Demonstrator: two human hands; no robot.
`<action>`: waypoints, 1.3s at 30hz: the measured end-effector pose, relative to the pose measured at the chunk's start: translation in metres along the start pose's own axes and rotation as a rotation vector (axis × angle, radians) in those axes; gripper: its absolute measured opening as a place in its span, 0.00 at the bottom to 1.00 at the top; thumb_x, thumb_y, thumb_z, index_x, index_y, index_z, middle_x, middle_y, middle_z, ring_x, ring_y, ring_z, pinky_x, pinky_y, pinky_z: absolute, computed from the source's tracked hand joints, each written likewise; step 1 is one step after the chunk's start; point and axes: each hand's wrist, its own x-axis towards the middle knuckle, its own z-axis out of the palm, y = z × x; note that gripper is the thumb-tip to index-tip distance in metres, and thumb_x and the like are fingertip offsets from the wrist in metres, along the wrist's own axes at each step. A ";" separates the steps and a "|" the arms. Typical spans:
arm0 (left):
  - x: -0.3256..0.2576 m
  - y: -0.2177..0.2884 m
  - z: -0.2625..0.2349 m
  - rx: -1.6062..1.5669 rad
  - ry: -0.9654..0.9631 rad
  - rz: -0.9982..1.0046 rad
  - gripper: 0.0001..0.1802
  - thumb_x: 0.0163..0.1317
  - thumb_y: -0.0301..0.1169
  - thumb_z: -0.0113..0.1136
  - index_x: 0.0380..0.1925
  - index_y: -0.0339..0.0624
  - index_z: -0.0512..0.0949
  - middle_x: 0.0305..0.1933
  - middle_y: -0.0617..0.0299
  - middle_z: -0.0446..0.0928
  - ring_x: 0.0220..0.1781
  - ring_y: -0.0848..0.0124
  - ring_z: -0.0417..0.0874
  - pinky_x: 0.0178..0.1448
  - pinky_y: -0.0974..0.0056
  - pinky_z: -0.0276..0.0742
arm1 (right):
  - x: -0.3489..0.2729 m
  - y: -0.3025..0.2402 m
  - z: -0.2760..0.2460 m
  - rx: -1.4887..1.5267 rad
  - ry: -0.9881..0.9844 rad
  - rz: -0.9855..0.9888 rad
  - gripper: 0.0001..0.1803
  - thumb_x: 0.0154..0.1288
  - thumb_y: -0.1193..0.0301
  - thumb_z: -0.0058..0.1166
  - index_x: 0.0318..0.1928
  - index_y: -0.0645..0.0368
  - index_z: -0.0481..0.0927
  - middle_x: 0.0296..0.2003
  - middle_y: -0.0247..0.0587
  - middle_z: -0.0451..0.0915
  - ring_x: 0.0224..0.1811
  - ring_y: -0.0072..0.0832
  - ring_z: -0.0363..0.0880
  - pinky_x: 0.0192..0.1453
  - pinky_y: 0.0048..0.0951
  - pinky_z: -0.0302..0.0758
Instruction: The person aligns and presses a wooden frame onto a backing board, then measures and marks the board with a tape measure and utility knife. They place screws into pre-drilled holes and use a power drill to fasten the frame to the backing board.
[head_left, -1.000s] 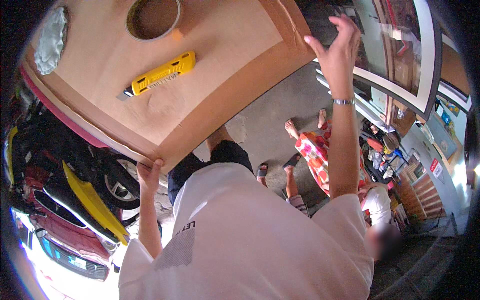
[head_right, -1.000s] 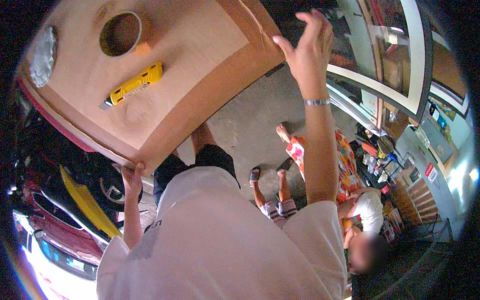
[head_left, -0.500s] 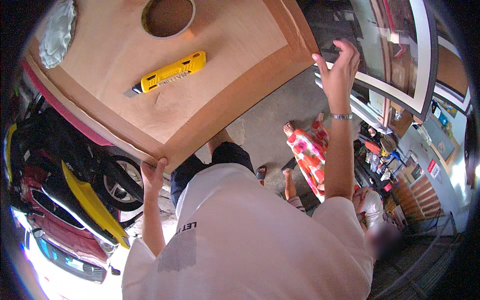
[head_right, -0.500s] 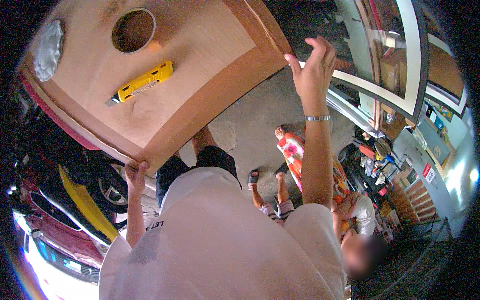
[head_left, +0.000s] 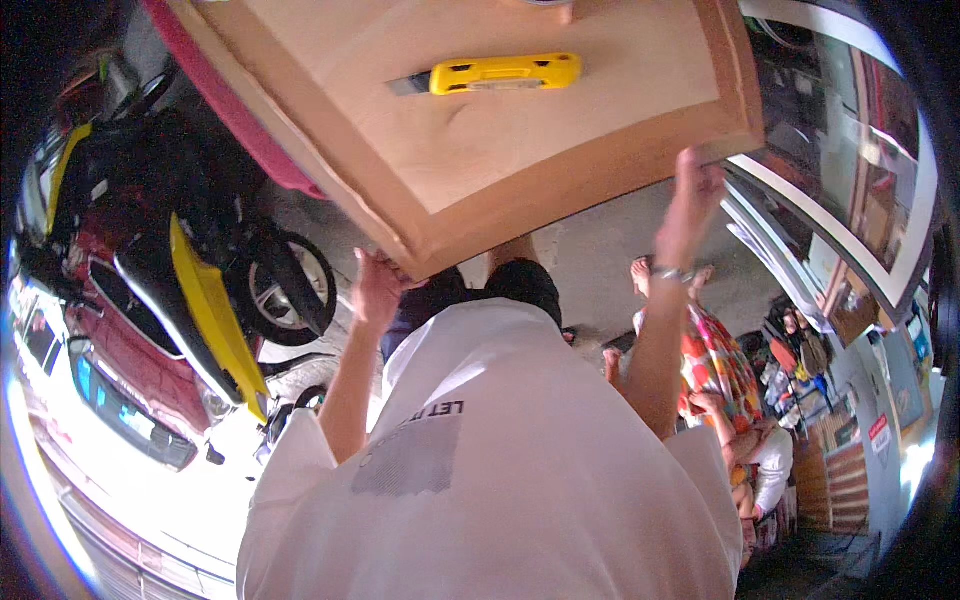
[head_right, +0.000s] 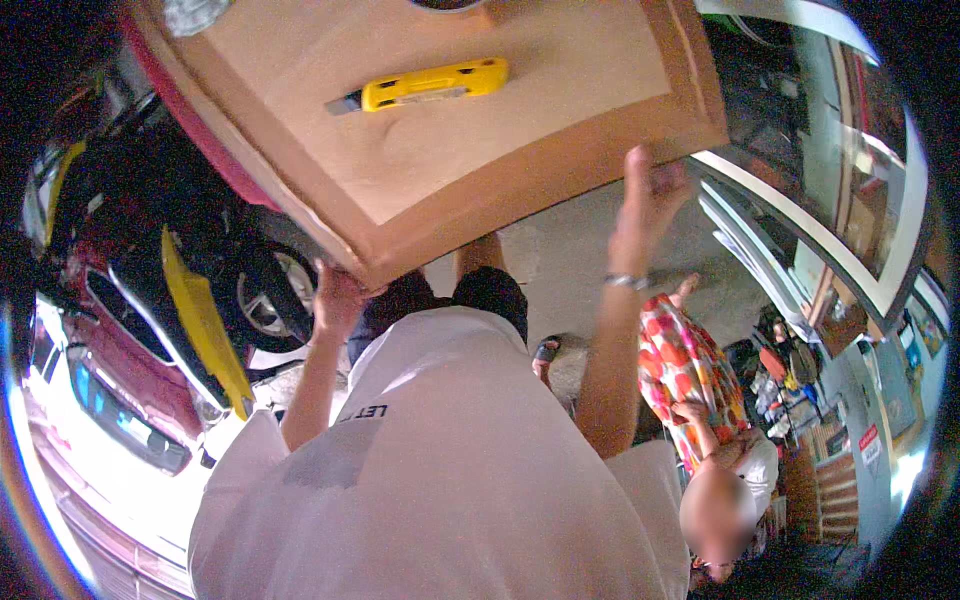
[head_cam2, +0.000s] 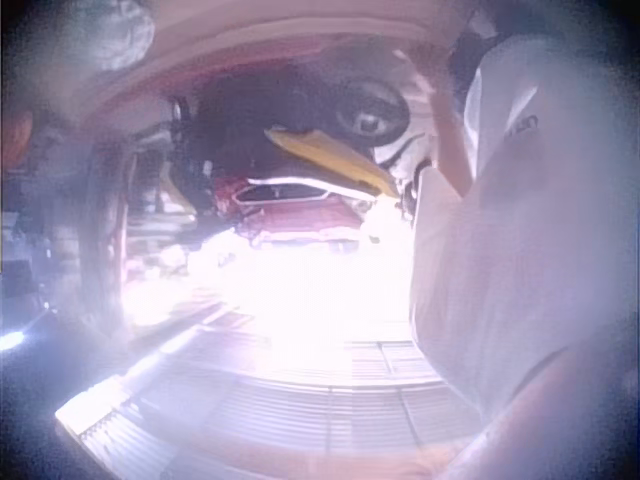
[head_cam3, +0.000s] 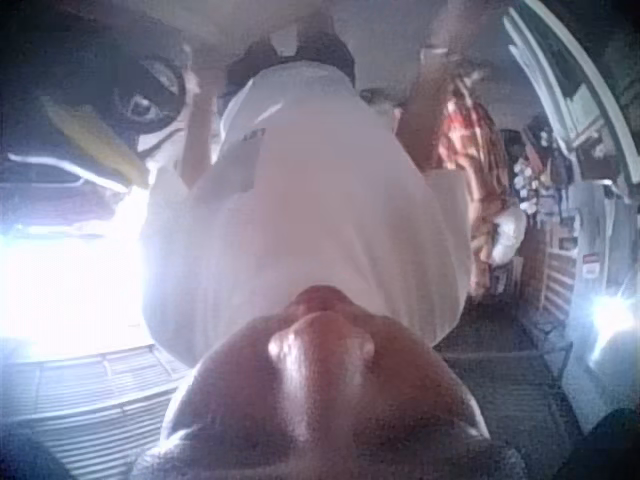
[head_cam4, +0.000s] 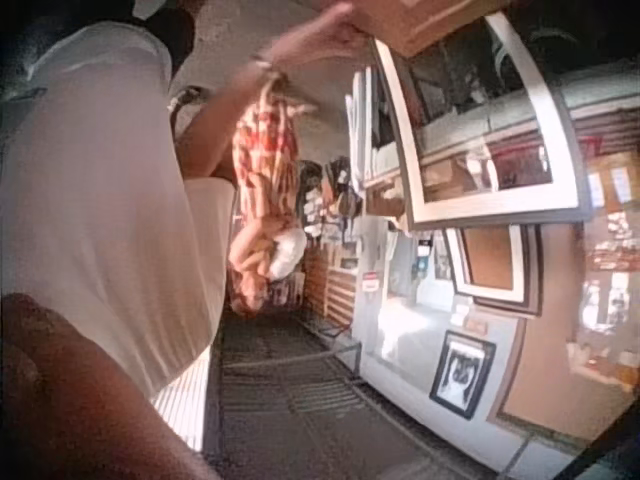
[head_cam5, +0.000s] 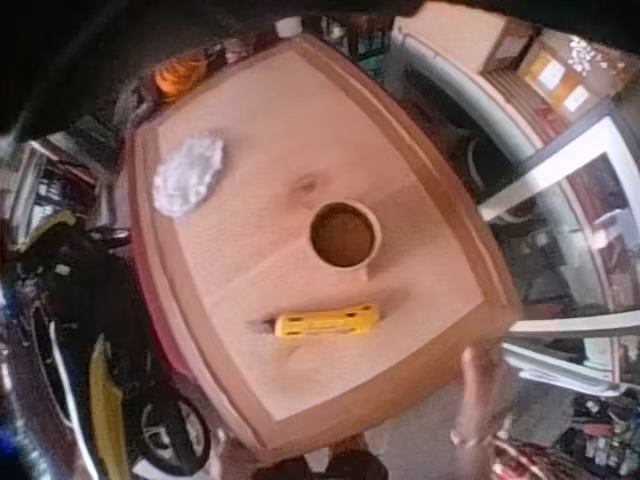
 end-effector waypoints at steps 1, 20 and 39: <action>-0.001 -0.007 -0.010 0.070 0.005 -0.016 0.27 0.77 0.52 0.37 0.52 0.39 0.74 0.47 0.55 0.81 0.46 0.66 0.83 0.46 0.59 0.80 | -0.032 0.020 0.013 -0.025 -0.020 0.011 0.43 0.57 0.59 0.70 0.62 0.67 0.59 0.55 0.52 0.68 0.57 0.35 0.68 0.59 0.36 0.70; -0.010 -0.004 0.030 0.388 -0.164 0.509 0.21 0.71 0.38 0.58 0.53 0.31 0.68 0.47 0.55 0.78 0.45 0.70 0.81 0.49 0.64 0.81 | -0.251 0.040 0.097 0.018 -0.276 0.065 0.51 0.51 0.61 0.74 0.64 0.70 0.52 0.55 0.51 0.65 0.56 0.36 0.66 0.59 0.37 0.72; -0.004 -0.017 0.072 0.768 0.330 0.407 0.38 0.56 0.54 0.70 0.48 0.27 0.73 0.43 0.40 0.82 0.47 0.52 0.84 0.52 0.55 0.79 | -0.017 -0.008 0.019 -0.132 0.185 -0.139 0.72 0.39 0.52 0.80 0.70 0.79 0.42 0.67 0.63 0.51 0.70 0.49 0.55 0.76 0.46 0.55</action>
